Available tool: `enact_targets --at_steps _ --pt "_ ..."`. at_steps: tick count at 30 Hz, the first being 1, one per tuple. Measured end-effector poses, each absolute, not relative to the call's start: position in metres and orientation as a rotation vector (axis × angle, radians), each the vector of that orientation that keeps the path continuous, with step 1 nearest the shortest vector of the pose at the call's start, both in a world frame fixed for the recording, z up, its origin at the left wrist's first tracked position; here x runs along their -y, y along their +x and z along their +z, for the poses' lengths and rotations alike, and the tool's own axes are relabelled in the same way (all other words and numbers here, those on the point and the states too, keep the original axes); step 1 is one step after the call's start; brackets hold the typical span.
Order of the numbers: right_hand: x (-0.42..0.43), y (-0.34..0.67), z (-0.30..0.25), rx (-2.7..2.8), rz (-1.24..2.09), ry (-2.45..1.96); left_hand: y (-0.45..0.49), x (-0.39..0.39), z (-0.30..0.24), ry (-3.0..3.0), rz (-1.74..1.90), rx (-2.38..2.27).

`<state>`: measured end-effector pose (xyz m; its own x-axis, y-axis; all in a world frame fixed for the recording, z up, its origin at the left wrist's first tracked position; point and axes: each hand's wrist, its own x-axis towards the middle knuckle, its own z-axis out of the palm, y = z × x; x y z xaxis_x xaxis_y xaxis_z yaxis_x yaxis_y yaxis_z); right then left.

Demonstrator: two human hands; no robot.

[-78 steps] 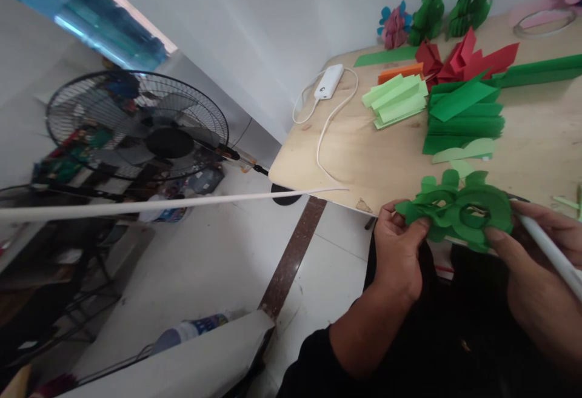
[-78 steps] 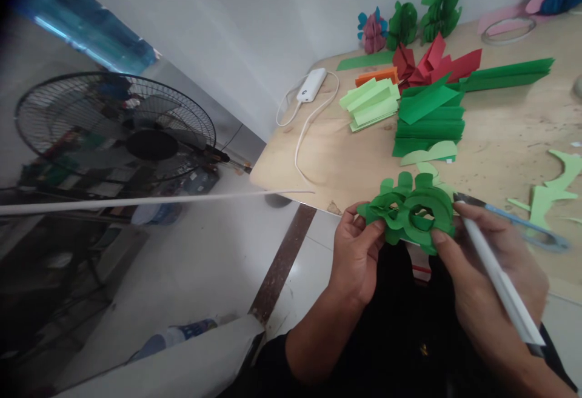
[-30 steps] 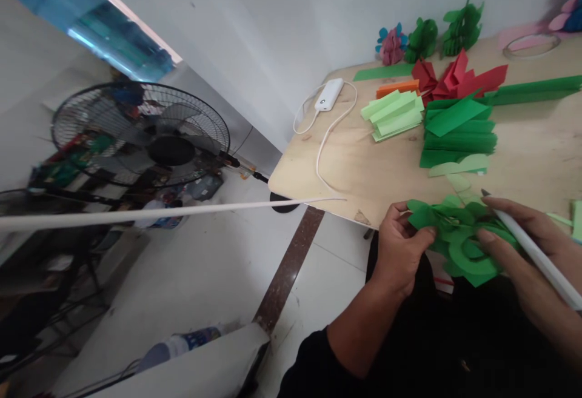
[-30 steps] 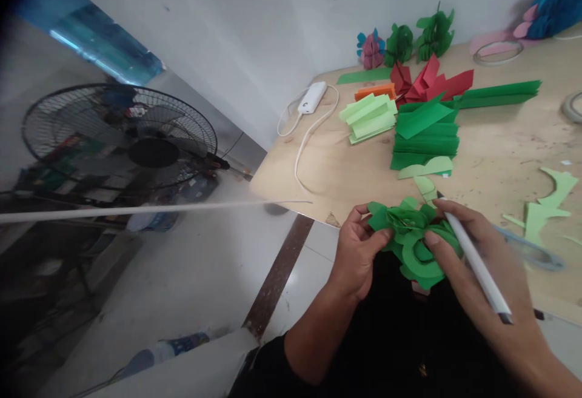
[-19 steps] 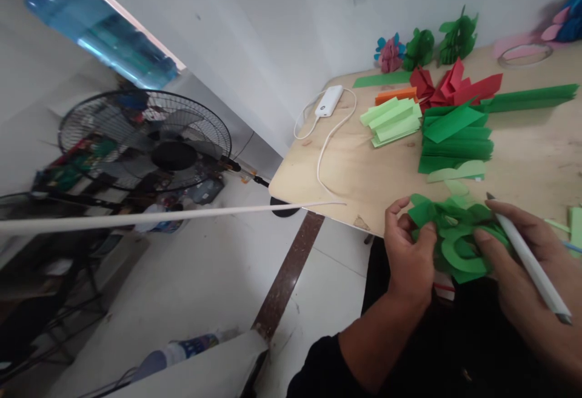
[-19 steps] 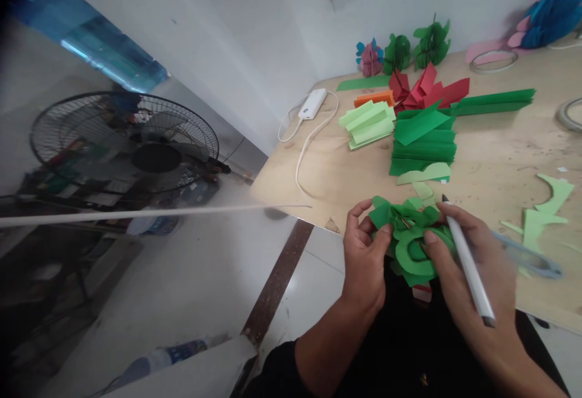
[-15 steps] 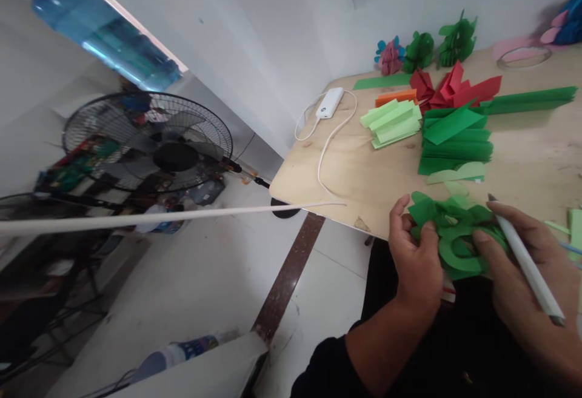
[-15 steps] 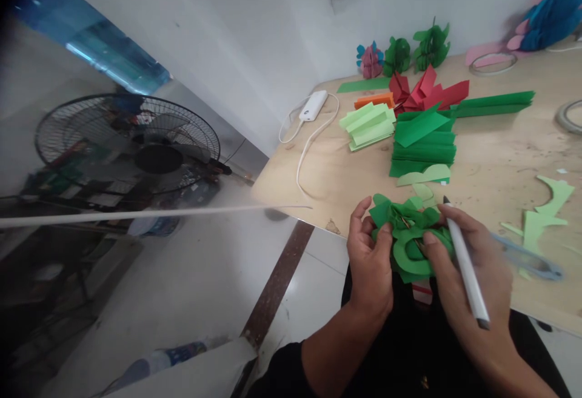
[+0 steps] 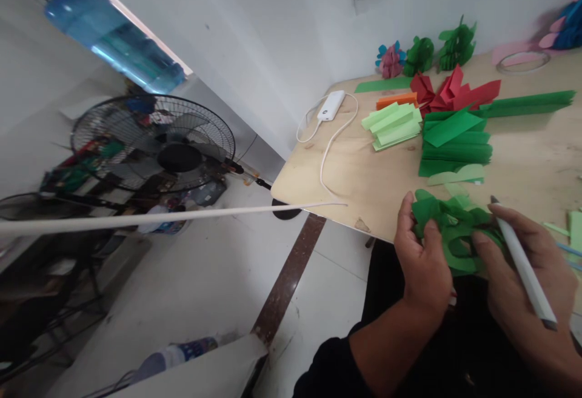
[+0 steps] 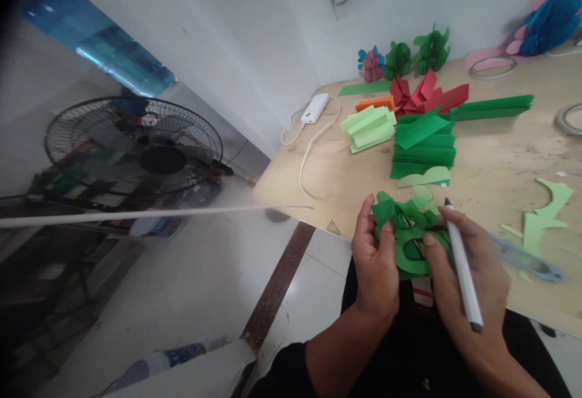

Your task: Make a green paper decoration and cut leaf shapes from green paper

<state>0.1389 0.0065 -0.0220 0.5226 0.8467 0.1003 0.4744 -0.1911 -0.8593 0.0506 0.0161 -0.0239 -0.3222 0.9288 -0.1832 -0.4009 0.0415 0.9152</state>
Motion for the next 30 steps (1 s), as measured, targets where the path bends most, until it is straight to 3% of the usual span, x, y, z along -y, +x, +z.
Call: enact_targets --at_steps 14,22,30 --pt "-0.008 0.145 -0.024 1.169 0.548 -1.858 0.044 -0.020 -0.012 0.391 1.515 -1.136" --pt "0.004 0.159 -0.016 1.335 0.249 -1.833 0.043 -0.022 0.000 0.182 1.492 -1.095" --pt "-0.005 0.166 -0.018 1.528 0.210 -1.833 0.043 -0.022 -0.001 0.092 1.465 -1.036"
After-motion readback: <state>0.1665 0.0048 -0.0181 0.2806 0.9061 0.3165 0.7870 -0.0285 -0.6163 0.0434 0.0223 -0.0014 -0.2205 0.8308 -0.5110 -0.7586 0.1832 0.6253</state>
